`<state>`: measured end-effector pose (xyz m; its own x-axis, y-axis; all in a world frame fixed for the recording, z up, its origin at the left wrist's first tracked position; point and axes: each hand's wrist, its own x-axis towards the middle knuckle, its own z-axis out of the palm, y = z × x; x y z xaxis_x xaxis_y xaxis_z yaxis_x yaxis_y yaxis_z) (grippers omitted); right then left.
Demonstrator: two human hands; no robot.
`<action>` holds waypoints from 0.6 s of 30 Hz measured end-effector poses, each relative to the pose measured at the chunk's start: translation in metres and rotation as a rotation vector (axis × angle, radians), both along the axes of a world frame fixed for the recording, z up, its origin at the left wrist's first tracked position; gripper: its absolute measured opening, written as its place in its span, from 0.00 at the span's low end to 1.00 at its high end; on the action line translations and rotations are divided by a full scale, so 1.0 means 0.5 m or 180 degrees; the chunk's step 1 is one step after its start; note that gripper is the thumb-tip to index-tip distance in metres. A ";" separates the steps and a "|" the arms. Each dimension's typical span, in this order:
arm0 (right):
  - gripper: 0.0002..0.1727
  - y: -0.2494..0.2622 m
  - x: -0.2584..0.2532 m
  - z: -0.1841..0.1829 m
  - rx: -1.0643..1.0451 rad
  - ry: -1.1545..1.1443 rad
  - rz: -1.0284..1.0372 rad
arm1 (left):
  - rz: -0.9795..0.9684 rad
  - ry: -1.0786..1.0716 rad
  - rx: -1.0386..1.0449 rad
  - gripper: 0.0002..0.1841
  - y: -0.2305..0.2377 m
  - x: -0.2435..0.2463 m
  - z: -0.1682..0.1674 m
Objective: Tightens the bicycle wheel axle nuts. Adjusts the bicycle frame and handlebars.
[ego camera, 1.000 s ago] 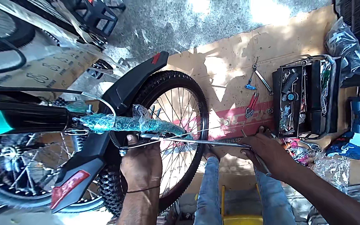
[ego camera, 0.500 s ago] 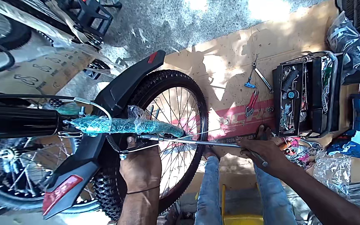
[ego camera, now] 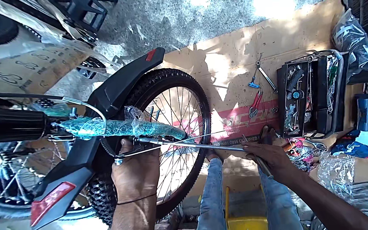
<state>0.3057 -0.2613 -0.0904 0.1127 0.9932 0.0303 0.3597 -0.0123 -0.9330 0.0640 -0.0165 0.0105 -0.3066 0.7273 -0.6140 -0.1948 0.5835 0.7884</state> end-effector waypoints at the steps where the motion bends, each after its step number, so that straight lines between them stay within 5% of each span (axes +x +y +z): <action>1: 0.14 0.000 -0.001 -0.004 -0.0073 0.0002 0.0044 | -0.0019 0.0107 -0.0057 0.22 0.000 0.002 -0.001; 11: 0.13 -0.005 0.014 0.031 0.0636 -0.1089 0.0176 | 0.0038 0.0233 -0.0027 0.21 -0.004 0.004 -0.006; 18: 0.16 0.002 -0.024 -0.016 0.0103 -0.0850 -0.0060 | -0.0111 0.0408 0.0053 0.22 -0.003 0.005 -0.007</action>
